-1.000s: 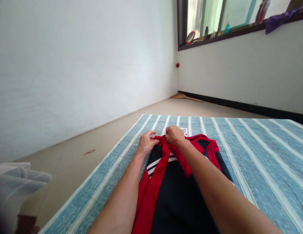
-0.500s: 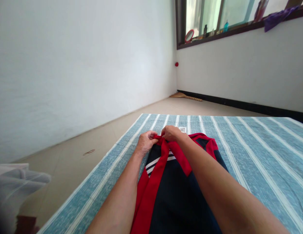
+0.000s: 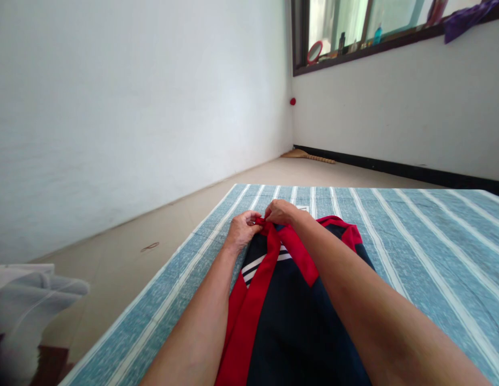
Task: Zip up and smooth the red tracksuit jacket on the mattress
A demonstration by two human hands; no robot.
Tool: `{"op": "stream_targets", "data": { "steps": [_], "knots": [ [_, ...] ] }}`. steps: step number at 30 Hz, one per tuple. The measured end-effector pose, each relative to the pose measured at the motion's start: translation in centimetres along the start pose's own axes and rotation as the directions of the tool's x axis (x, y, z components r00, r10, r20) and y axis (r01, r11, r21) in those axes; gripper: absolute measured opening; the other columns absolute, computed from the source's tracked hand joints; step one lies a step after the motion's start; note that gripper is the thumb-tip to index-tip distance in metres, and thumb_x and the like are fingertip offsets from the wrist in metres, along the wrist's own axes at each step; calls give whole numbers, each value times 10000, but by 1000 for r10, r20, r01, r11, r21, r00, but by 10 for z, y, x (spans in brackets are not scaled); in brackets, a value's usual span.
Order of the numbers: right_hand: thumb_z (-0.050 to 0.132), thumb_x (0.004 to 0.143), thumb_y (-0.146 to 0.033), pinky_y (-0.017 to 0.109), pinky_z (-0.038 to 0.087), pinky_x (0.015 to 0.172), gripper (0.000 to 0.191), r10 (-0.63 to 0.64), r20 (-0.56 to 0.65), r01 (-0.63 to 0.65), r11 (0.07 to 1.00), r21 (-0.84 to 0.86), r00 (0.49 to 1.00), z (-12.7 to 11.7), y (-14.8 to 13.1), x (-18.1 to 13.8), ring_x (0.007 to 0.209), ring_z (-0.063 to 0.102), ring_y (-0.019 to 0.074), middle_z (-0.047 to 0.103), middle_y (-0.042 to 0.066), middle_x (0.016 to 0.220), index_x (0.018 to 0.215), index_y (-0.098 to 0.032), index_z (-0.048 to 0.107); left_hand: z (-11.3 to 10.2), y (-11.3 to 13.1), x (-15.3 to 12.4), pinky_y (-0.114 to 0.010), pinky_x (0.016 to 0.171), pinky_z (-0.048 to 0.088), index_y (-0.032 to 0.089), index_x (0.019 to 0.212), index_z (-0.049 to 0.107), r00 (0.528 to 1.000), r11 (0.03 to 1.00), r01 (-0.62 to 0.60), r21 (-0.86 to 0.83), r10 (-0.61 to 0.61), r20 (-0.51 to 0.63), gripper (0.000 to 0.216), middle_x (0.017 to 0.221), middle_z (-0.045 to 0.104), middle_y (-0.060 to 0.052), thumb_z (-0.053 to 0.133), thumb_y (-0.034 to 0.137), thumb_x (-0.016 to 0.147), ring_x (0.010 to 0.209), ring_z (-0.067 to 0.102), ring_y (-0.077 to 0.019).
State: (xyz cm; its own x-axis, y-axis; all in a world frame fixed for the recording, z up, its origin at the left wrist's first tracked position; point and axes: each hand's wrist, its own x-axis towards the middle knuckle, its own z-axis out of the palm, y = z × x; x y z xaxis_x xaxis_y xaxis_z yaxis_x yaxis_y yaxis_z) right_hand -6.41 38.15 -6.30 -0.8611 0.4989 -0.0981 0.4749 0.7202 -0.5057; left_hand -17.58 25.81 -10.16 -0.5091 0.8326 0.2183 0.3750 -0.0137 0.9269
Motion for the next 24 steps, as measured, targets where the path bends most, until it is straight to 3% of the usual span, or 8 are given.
{"op": "stream_targets", "data": {
  "steps": [8,16,24],
  "knots": [
    [577,751,-150,160,343,488,251,45,-25,-43,996,81,999,3,-6,-8,589,544,93,682,17,698,911,-148,769,1,-2,0,-238,637,502,144,887,663,993,984,113,-135,-111,26,366,700,689,10,629,-5,555,657,653,-143],
    [659,755,-256,183,316,484,219,7,19,-9,993,117,1000,-5,-7,-5,532,489,82,628,-19,597,911,-157,777,-1,-2,-1,-238,637,504,152,892,671,995,982,95,-163,-90,43,361,691,692,17,644,16,559,655,660,-147],
    [603,790,-217,185,324,495,196,-11,-99,19,997,77,995,7,-8,-3,579,516,95,657,8,643,859,-133,767,-1,-4,1,-229,642,499,151,858,674,994,981,107,-163,-102,35,325,681,686,20,671,39,553,654,650,-137]
  ]
}}
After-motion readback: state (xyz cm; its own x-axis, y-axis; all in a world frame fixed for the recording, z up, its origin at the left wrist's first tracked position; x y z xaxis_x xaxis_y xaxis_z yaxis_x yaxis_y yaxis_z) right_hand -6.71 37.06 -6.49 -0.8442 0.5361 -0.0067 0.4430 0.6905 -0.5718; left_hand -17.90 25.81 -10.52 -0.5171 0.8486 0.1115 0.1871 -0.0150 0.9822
